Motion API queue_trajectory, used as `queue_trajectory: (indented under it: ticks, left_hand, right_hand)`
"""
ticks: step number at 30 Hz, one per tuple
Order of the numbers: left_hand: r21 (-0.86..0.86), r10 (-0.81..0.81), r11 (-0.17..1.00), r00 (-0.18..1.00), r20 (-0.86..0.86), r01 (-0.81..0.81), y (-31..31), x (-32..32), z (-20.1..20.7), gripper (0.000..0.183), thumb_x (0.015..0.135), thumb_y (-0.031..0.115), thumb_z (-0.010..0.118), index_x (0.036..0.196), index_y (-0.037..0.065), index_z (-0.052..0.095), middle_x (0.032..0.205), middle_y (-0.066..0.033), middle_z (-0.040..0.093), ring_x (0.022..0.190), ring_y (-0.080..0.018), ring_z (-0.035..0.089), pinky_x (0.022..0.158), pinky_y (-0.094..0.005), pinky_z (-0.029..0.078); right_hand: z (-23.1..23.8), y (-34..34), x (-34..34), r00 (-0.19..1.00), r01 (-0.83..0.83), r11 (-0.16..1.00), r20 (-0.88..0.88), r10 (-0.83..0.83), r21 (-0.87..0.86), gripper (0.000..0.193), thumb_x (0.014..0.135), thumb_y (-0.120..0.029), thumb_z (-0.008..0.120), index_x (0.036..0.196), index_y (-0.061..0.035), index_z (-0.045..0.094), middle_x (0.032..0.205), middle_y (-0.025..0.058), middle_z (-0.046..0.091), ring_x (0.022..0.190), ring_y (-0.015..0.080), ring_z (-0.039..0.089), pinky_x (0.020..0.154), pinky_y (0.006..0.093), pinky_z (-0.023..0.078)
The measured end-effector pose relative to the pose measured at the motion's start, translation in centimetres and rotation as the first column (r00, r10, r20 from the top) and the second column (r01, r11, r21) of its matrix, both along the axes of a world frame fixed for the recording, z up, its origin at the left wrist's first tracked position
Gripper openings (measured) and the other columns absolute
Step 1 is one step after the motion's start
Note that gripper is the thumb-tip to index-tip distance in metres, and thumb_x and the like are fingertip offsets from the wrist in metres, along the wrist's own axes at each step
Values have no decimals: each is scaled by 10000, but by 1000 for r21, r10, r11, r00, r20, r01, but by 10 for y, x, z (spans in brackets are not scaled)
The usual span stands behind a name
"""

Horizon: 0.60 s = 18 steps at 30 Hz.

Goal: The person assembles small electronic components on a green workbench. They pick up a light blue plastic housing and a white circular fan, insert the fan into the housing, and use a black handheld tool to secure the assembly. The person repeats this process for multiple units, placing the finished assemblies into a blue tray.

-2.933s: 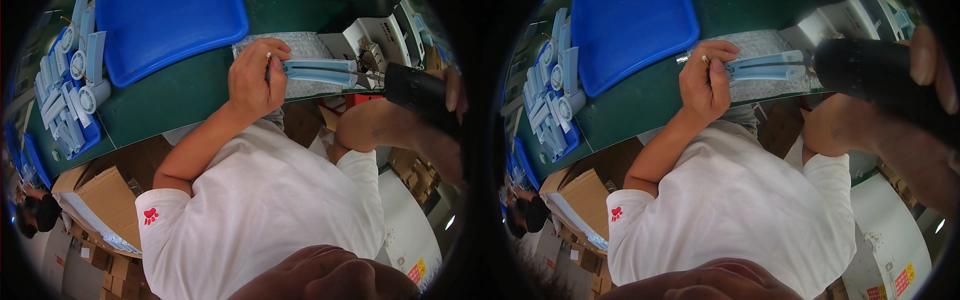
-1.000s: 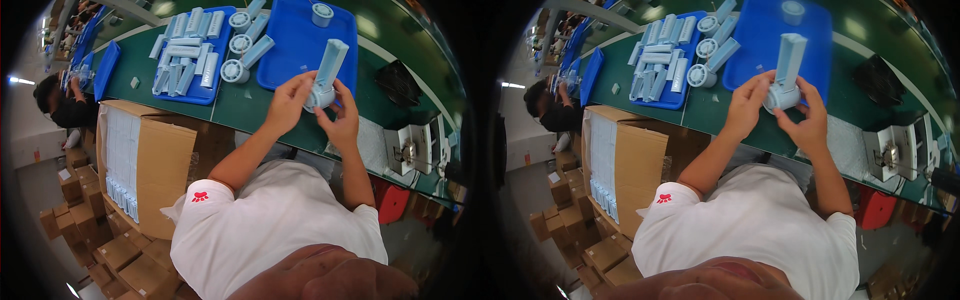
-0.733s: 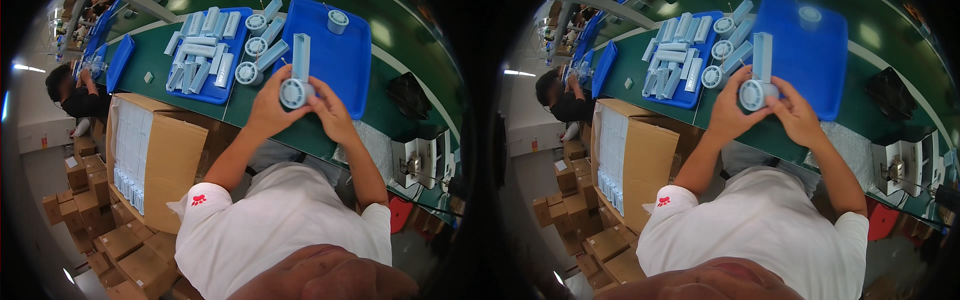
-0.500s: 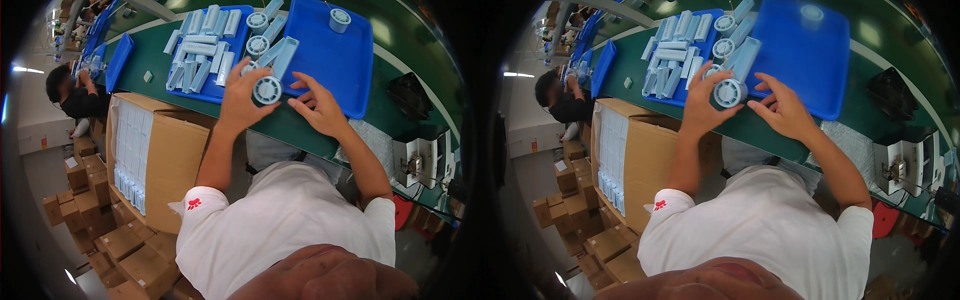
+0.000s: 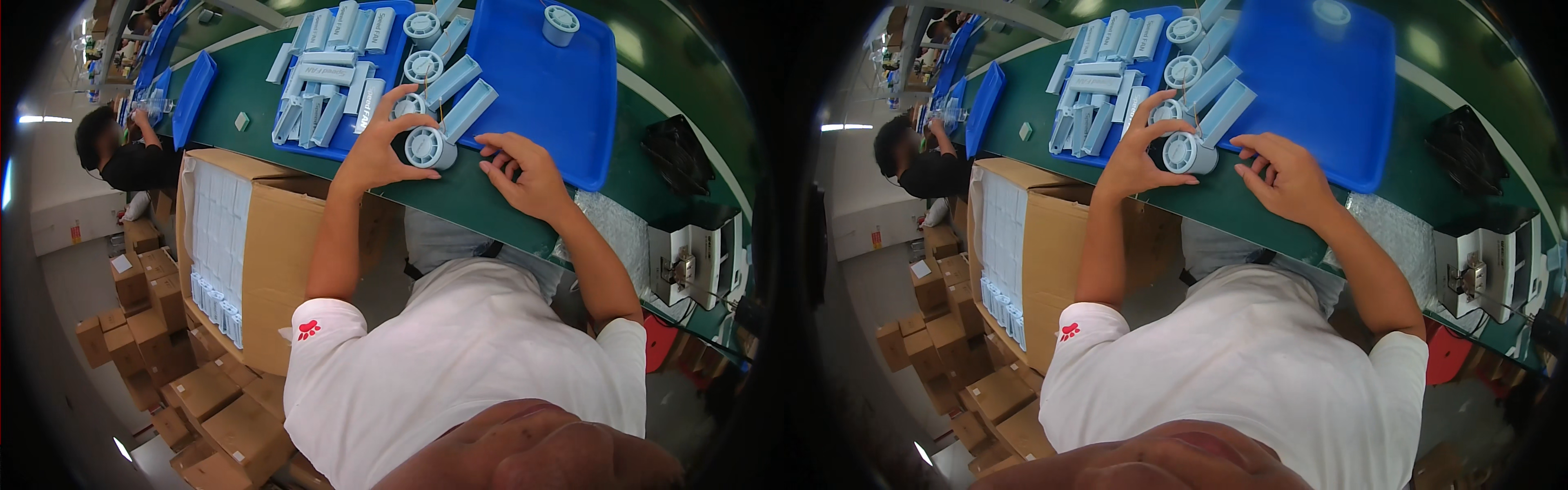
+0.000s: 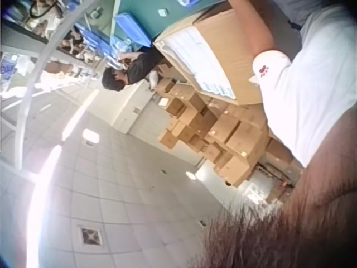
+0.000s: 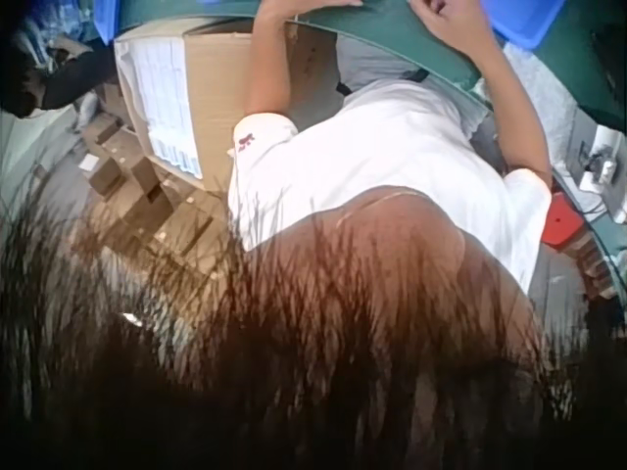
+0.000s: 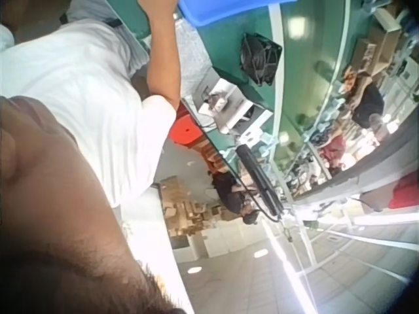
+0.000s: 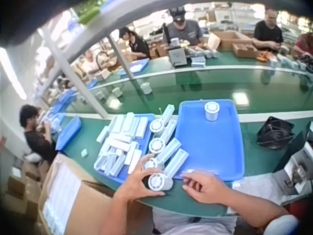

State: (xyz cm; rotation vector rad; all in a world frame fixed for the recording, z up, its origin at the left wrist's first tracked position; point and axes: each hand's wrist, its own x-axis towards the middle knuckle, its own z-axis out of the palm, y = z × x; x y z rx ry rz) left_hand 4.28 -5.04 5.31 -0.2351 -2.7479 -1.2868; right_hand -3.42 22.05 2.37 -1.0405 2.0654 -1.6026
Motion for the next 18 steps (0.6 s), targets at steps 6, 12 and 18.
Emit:
queue_trajectory:
  ticks: [6, 12, 18]
  left_hand:
    - [-172, 20, 984, 992, -126, -41, 18, 9, 5, 633, 502, 172, 992, 1088, 192, 756, 1539, -122, 402, 1406, -383, 442, 1107, -486, 439]
    - [-280, -29, 959, 964, -263, -48, 39, 22, 29, 579, 507, 141, 973, 1045, 182, 764, 1525, -119, 424, 1382, -375, 453, 1014, -457, 500]
    - [-263, -67, 965, 958, -279, -9, 55, 14, 43, 563, 498, 130, 970, 1023, 165, 770, 1510, -133, 439, 1375, -385, 464, 1048, -470, 485]
  right_hand:
    - [32, -7, -12, 979, 100, 995, -175, -103, -26, 373, 841, 13, 741, 1204, -60, 700, 1068, 77, 675, 881, 167, 638, 724, 289, 509]
    - [73, -30, -30, 520, 266, 964, -845, -125, 21, 344, 802, -180, 772, 1125, -74, 718, 1145, 78, 679, 1229, 333, 562, 1112, 514, 387]
    - [88, -37, -24, 634, 170, 903, -745, 206, 394, 490, 787, -74, 725, 1269, -22, 655, 1385, 106, 600, 1395, 336, 470, 1263, 542, 204]
